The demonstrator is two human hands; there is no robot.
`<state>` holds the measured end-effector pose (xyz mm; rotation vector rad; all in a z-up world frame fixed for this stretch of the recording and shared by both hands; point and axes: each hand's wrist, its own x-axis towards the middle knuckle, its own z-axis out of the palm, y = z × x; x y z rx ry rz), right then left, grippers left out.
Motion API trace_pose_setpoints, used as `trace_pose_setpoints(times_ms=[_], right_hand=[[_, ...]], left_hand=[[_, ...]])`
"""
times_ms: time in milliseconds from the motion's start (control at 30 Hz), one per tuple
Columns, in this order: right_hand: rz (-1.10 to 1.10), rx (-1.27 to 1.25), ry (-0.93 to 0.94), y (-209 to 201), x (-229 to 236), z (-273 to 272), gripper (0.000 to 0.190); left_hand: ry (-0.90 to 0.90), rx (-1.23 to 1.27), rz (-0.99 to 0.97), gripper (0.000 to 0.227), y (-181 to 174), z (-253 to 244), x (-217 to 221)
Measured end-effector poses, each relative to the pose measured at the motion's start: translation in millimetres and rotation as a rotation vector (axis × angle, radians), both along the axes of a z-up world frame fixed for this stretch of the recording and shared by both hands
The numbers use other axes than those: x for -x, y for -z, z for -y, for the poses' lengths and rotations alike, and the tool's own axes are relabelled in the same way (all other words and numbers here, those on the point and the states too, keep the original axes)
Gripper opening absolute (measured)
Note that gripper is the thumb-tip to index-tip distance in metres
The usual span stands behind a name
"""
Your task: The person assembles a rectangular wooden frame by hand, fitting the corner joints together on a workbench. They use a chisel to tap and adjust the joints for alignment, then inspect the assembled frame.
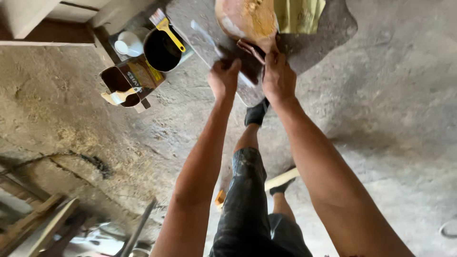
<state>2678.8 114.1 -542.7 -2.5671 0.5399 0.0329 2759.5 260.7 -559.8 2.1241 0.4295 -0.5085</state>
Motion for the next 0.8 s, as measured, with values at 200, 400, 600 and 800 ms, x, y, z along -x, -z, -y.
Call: trace_pose_setpoints(times_ms=[200, 400, 600, 800], right_hand=[[-0.085, -0.173, 0.122, -63.7, 70.7, 39.3, 0.016], [-0.020, -0.218, 0.423, -224.3, 236.3, 85.4, 0.023], [0.085, -0.523, 1.015, -356.7, 391.9, 103.2, 0.017], [0.409, -0.375, 0.880, -448.8, 522.3, 46.3, 0.013]], left_hand=[[0.028, -0.170, 0.032, 0.057, -6.5, 22.3, -25.2], [0.298, -0.188, 0.157, 0.050, -104.0, 26.4, 26.5], [0.919, 0.276, 0.087, 0.047, -249.9, 79.0, 135.9], [1.722, 0.719, -0.127, 0.064, -407.5, 146.6, 310.8]])
